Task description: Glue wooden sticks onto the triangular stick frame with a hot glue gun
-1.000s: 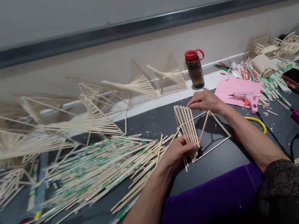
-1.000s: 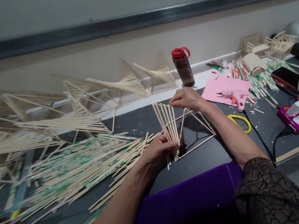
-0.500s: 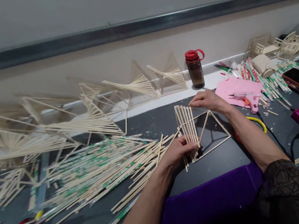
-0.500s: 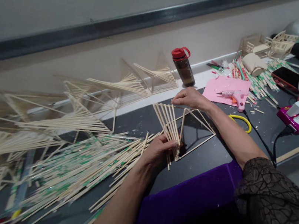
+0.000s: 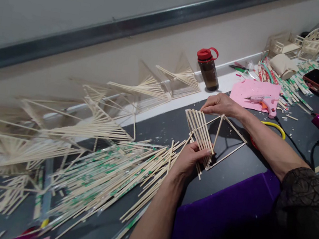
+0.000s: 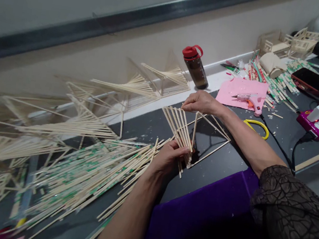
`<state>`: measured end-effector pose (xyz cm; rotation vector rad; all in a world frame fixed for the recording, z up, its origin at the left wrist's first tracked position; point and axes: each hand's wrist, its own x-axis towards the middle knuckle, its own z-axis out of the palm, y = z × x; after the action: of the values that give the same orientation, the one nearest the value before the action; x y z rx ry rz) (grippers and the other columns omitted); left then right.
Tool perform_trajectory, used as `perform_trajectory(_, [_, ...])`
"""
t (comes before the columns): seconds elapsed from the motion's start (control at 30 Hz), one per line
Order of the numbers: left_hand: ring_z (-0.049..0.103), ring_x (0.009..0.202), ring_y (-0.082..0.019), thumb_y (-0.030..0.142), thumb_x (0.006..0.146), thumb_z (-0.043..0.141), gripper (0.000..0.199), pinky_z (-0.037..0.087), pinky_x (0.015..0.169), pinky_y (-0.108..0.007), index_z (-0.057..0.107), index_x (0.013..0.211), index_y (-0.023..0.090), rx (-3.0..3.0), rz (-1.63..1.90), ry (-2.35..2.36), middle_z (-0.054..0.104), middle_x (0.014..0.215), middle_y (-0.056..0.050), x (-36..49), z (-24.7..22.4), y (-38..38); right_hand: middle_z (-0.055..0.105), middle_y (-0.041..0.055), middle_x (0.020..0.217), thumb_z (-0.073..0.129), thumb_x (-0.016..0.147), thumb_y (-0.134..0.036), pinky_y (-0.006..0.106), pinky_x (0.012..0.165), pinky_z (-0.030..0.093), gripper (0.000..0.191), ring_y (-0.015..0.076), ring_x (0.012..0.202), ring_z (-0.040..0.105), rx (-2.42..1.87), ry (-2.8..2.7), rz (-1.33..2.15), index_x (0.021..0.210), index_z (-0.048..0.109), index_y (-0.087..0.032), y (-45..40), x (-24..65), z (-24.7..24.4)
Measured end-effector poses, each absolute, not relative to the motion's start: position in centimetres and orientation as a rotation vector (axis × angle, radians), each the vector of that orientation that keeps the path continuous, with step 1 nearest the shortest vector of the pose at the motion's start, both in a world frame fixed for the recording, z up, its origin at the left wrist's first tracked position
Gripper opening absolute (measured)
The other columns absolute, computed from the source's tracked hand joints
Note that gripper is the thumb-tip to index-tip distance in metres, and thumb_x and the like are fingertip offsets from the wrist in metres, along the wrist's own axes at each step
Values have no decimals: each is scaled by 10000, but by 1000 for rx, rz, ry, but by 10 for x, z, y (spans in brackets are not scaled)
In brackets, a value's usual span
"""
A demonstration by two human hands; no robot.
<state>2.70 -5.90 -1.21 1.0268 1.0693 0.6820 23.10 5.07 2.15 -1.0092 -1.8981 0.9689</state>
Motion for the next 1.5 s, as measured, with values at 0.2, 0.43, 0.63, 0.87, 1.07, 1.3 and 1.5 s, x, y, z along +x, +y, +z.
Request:
perform_trajectory(0.2, [577, 554, -107, 279, 511, 874, 294, 410, 556, -229, 714, 723, 152, 986, 691, 1046, 669, 661, -5, 27, -16, -59, 713, 58, 778, 693, 762, -210, 251, 697, 434, 164, 127, 734, 603, -940, -1997, 909, 838, 789, -101, 53, 234, 22])
perform_trajectory(0.43, [571, 549, -113, 277, 481, 877, 319, 418, 560, -243, 716, 727, 156, 1012, 692, 1083, 668, 650, -8, 29, -12, -59, 719, 53, 765, 694, 757, -193, 243, 697, 426, 146, 125, 736, 603, -970, -1991, 920, 824, 779, -95, 52, 234, 24])
perform_trajectory(0.63, [525, 521, -99, 295, 501, 861, 292, 376, 525, -240, 711, 714, 163, 1072, 697, 1085, 649, 635, 0, 29, -12, -58, 700, 62, 755, 679, 742, -169, 256, 701, 430, 128, 128, 716, 597, -1002, -1857, 965, 767, 756, -70, 50, 229, 21])
perform_trajectory(0.87, [531, 520, -104, 291, 479, 867, 316, 388, 527, -246, 701, 714, 159, 1047, 692, 1076, 649, 631, -7, 31, -11, -59, 665, 24, 753, 643, 755, -171, 255, 714, 418, 104, 133, 760, 578, -1038, -1747, 836, 761, 718, -100, 47, 230, 27])
perform_trajectory(1.07, [549, 525, -104, 292, 527, 855, 317, 395, 528, -238, 716, 770, 144, 1034, 698, 1032, 665, 656, -15, 30, -15, -59, 557, -21, 672, 633, 817, -175, 209, 599, 380, 88, 80, 642, 524, -1119, -1470, 706, 756, 582, -136, 33, 250, 57])
perform_trajectory(1.3, [559, 535, -118, 288, 501, 851, 326, 396, 524, -248, 717, 760, 141, 1056, 699, 981, 670, 654, -23, 33, -15, -56, 491, -54, 550, 579, 915, -380, 207, 500, 322, 302, 48, 464, 429, -1120, -1533, 797, 705, 472, -193, -47, 254, 84])
perform_trajectory(1.5, [492, 473, -98, 293, 506, 841, 313, 331, 459, -245, 713, 749, 143, 1078, 712, 928, 639, 621, -8, 35, -16, -54, 505, -23, 493, 472, 928, -441, 254, 523, 354, 399, 89, 463, 452, -1256, -1782, 939, 610, 479, -199, -106, 235, 42])
